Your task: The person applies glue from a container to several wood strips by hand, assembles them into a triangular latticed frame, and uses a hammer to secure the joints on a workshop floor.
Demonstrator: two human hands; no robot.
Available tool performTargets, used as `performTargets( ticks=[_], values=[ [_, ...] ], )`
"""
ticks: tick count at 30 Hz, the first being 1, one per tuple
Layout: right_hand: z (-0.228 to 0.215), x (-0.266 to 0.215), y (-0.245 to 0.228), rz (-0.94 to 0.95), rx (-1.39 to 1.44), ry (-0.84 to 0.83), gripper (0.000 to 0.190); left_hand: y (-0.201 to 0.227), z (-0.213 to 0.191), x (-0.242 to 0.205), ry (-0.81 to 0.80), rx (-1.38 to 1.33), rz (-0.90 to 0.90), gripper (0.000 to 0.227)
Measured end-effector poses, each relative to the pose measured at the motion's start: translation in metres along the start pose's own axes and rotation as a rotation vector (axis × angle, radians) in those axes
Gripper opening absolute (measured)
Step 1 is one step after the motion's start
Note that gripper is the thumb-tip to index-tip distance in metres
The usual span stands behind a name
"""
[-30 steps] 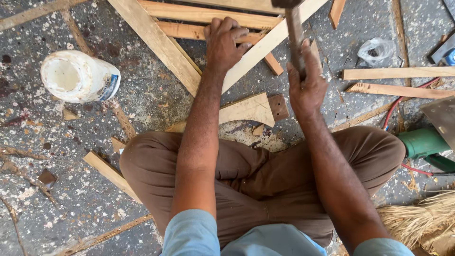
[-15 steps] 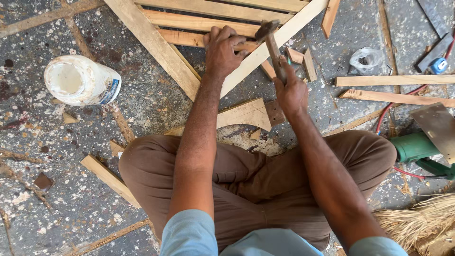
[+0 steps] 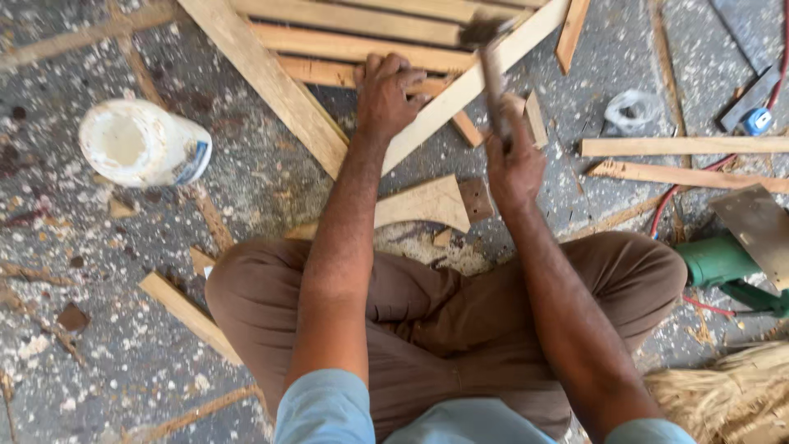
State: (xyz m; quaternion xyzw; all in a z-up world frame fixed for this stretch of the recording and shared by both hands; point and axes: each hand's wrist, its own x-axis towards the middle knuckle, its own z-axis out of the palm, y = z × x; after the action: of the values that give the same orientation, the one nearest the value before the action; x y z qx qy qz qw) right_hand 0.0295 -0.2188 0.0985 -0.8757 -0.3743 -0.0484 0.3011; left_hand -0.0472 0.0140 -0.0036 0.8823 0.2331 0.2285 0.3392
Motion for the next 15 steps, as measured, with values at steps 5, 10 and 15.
performTargets(
  ticks=[5, 10, 15],
  values=[
    [0.01, -0.003, 0.004, 0.247, -0.016, -0.253, 0.049, -0.004, 0.001, 0.011, 0.008, -0.022, 0.007, 0.04],
    [0.001, -0.003, 0.007, -0.031, -0.026, -0.066, 0.059, 0.001, -0.004, 0.008, -0.008, 0.008, -0.001, 0.04],
    [0.015, -0.009, 0.01, 0.24, -0.159, -0.079, 0.048, -0.002, 0.0, 0.011, -0.064, 0.008, -0.04, 0.044]
  ],
)
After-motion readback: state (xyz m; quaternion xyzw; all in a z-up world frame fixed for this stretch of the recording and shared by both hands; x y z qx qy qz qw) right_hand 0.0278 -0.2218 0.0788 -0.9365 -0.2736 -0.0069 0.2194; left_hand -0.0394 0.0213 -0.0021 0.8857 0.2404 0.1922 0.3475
